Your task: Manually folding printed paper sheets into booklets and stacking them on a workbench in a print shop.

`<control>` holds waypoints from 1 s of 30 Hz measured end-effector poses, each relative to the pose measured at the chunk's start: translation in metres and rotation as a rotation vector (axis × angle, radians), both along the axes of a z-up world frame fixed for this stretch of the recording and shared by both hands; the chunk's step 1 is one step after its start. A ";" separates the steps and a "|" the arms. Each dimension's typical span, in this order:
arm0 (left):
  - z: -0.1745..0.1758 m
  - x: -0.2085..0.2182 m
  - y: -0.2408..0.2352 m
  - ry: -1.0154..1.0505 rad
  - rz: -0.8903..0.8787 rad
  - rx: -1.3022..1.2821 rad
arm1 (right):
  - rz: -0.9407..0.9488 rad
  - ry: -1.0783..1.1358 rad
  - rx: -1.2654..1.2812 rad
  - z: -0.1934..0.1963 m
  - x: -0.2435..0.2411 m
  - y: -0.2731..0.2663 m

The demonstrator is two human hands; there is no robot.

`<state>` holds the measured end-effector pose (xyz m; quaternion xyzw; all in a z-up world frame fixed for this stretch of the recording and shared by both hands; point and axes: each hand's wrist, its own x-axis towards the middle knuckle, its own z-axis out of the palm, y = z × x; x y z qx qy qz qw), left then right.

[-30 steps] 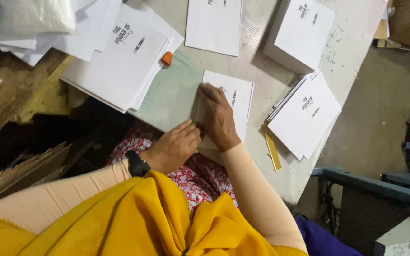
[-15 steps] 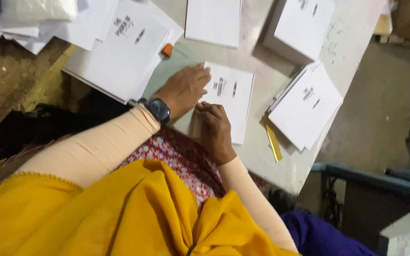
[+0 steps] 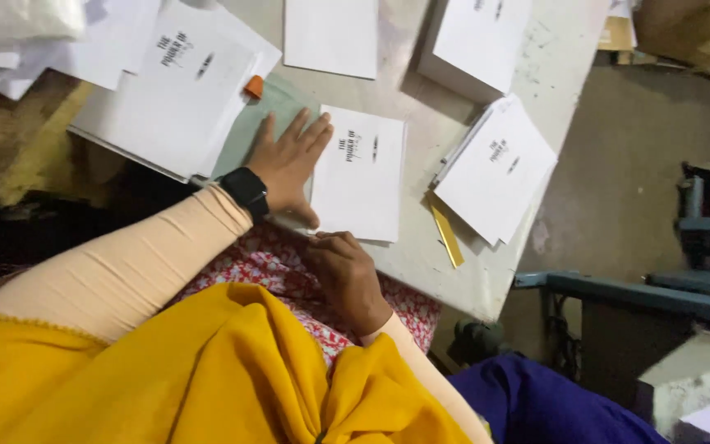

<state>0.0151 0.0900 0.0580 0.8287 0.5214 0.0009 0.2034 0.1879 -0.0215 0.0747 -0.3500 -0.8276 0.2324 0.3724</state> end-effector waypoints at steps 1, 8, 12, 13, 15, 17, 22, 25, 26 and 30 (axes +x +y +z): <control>0.001 -0.001 0.000 -0.016 -0.011 -0.008 | -0.011 -0.016 -0.008 0.003 0.016 0.004; 0.008 0.003 0.001 0.055 -0.014 -0.129 | -0.911 -0.312 0.185 -0.026 0.117 0.019; 0.001 -0.001 0.000 -0.035 0.022 -0.072 | -0.962 -0.288 -0.004 -0.048 0.136 0.019; 0.003 -0.002 -0.003 -0.030 0.035 -0.084 | -0.947 -0.289 -0.016 -0.039 0.129 0.018; 0.010 -0.003 -0.001 -0.083 0.029 -0.107 | -0.929 -0.163 -0.219 -0.020 0.115 0.021; 0.017 -0.004 -0.005 -0.088 0.037 -0.115 | -0.901 -0.079 -0.240 -0.007 0.103 0.019; 0.009 -0.006 -0.006 -0.085 0.034 -0.137 | -0.591 0.022 -0.157 0.021 0.062 0.030; 0.004 -0.007 -0.002 -0.153 0.011 -0.057 | -0.453 0.110 -0.391 0.007 0.034 0.042; 0.005 -0.006 -0.001 -0.140 0.018 -0.075 | -0.431 -0.048 -0.388 -0.006 0.033 0.048; 0.008 -0.007 0.000 -0.177 0.049 -0.134 | -0.317 -0.308 -0.337 -0.006 0.010 0.065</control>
